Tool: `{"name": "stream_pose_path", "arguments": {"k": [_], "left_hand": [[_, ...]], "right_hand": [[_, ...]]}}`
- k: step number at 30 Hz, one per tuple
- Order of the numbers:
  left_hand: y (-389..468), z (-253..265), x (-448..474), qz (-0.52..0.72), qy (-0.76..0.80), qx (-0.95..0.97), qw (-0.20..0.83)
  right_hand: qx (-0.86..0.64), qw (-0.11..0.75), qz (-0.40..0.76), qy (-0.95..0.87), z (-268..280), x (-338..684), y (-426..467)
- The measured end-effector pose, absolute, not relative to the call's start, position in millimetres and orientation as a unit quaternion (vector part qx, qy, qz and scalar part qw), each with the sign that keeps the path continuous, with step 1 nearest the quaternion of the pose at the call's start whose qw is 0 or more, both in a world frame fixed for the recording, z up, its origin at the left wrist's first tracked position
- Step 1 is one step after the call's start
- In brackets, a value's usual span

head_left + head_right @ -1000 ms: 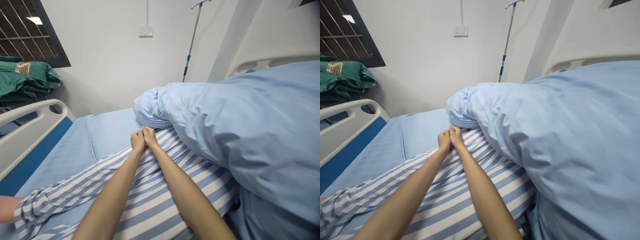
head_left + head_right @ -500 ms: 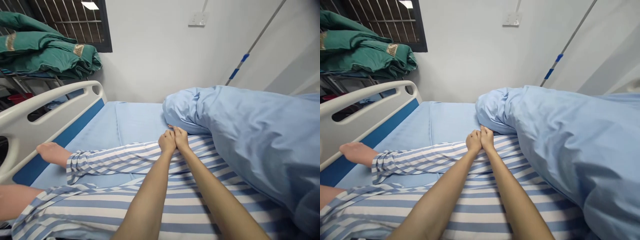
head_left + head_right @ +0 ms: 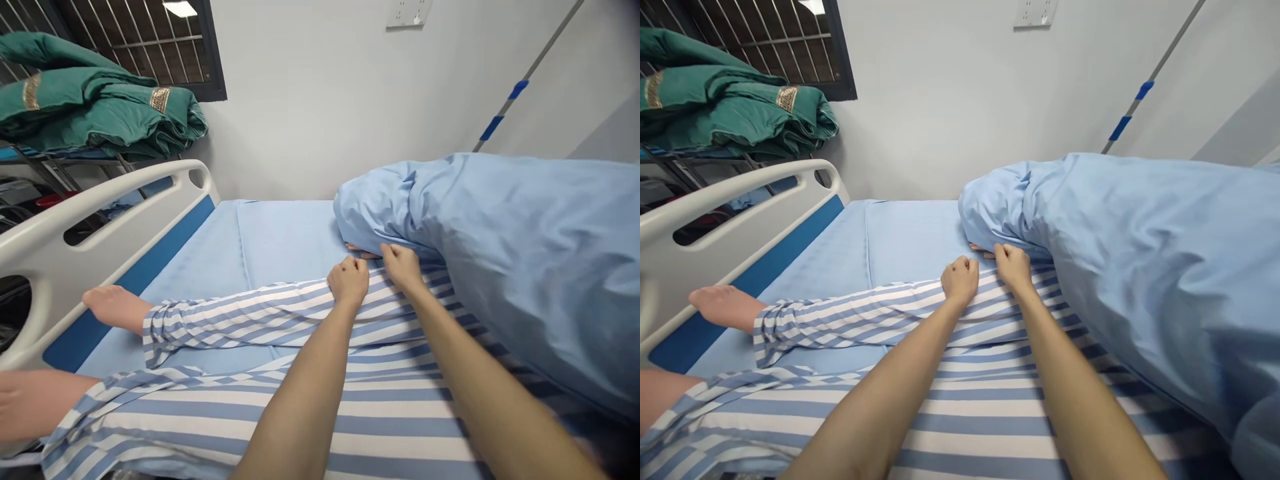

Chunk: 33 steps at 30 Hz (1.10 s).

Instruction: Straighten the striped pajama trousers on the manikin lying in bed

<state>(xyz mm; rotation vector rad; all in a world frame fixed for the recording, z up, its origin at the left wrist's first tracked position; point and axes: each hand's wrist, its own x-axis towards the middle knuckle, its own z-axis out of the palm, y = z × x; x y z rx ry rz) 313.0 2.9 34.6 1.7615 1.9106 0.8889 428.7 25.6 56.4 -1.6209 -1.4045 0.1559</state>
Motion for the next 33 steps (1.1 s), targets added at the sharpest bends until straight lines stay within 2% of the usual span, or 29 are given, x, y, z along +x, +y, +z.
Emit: {"name": "stream_pose_path", "arguments": {"k": [5, 10, 20, 33], "left_hand": [[6, 32, 312, 0.327, 0.664, 0.641, 0.205], [9, 27, 289, 0.321, 0.657, 0.652, 0.198], [11, 15, 192, 0.269, 0.733, 0.616, 0.107], [6, 15, 158, 0.264, 0.739, 0.611, 0.105]], "right_hand": [[-0.661, 0.456, 0.038, -0.595, 28, 434, 27], [-0.66, 0.464, 0.043, -0.589, 35, 434, 23], [-0.666, 0.457, 0.041, -0.589, 37, 433, 22], [-0.668, 0.384, 0.006, -0.638, 35, 398, 10]]}}
